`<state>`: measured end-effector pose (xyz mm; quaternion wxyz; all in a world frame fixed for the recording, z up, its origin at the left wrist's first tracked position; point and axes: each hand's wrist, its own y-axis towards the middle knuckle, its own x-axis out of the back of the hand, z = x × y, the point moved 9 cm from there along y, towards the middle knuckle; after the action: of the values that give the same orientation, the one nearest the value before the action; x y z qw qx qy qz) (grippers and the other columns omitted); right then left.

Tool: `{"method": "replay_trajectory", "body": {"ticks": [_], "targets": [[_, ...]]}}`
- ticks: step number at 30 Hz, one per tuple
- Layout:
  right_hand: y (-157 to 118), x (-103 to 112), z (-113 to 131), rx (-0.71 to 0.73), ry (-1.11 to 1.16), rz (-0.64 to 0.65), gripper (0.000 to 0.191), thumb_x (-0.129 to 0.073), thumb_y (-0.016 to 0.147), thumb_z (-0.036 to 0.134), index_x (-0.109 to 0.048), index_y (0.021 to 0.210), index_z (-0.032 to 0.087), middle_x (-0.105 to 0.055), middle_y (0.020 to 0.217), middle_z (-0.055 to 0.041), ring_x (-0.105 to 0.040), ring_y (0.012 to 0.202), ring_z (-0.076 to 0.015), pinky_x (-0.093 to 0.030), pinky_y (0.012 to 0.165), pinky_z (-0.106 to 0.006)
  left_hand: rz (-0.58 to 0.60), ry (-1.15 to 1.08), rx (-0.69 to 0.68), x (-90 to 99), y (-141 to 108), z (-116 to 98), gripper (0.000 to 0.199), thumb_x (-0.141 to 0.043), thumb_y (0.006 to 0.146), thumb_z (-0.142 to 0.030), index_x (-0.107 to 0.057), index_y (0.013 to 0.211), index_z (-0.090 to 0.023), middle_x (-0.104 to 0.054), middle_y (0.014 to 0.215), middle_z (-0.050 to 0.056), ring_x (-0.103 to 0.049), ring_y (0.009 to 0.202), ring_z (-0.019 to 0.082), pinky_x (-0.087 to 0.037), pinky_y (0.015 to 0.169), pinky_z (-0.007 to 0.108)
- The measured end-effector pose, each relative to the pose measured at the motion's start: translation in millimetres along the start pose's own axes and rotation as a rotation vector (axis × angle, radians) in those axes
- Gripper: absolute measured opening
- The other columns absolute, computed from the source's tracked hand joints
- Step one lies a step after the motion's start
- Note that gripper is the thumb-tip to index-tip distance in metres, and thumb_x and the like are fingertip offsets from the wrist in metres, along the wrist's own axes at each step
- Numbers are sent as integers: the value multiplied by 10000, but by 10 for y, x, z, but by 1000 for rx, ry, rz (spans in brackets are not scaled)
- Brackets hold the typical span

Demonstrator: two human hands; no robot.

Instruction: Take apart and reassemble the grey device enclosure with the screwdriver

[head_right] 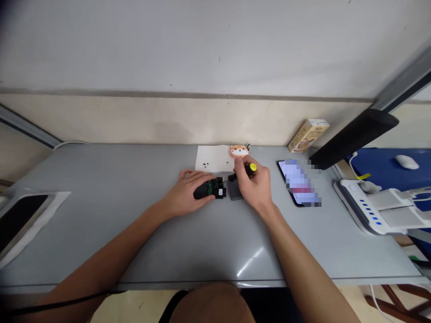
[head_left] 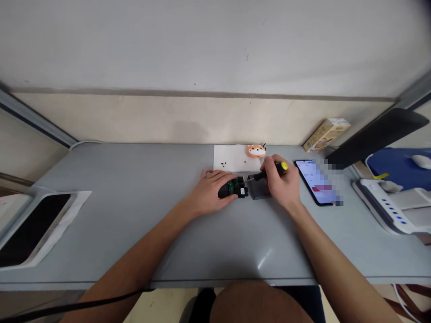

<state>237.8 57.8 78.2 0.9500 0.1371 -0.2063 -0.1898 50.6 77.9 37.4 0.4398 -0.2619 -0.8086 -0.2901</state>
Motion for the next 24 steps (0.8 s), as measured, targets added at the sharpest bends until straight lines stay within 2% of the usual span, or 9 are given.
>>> {"method": "replay_trajectory", "body": {"ticks": [6, 10, 16, 20, 22, 24], "targets": [[22, -54, 44, 12, 4, 61, 432, -508, 990, 546, -575, 722, 214, -446, 564, 33, -439, 545, -127, -360, 552, -271, -11, 2, -42, -7, 4, -21, 243, -716, 934, -331, -647, 1159, -271, -708, 1273, 14, -617, 1248, 250, -312, 1107, 475], [79, -116, 126, 93, -14, 115, 390, -515, 1001, 495, -571, 742, 209, -448, 594, 35, -428, 570, -124, -368, 597, -281, -31, 4, -70, 0, -2, -27, 222, -718, 937, -341, -665, 1147, -288, -702, 1281, -8, -621, 1241, 234, -303, 1100, 464], [240, -349, 389, 262, -49, 303, 359, -501, 1015, 445, -546, 752, 206, -544, 712, 4, -498, 686, -145, -389, 683, -307, -42, 23, -84, 6, -13, -32, 206, -711, 944, -353, -680, 1136, -286, -682, 1341, 14, -617, 1257, 247, -304, 1093, 475], [284, -519, 453, 268, -35, 422, 372, -510, 1009, 462, -534, 737, 208, -532, 685, 16, -491, 659, -139, -381, 670, -312, -49, 30, -99, 9, -17, -38, 195, -693, 956, -356, -685, 1136, -279, -679, 1348, 27, -621, 1253, 245, -310, 1104, 475], [284, -531, 429, 260, -4, 389, 377, -511, 1007, 462, -515, 726, 210, -506, 677, 20, -472, 653, -135, -369, 651, -308, -42, 36, -98, -1, -18, -31, 199, -687, 960, -363, -687, 1142, -282, -675, 1357, 29, -619, 1258, 248, -308, 1111, 482], [281, -478, 363, 234, 24, 288, 379, -503, 1010, 458, -498, 722, 211, -477, 668, 24, -451, 651, -133, -361, 647, -305, -34, 44, -95, -10, -18, -19, 207, -688, 960, -369, -688, 1151, -290, -670, 1366, 22, -616, 1264, 251, -303, 1112, 487]]}}
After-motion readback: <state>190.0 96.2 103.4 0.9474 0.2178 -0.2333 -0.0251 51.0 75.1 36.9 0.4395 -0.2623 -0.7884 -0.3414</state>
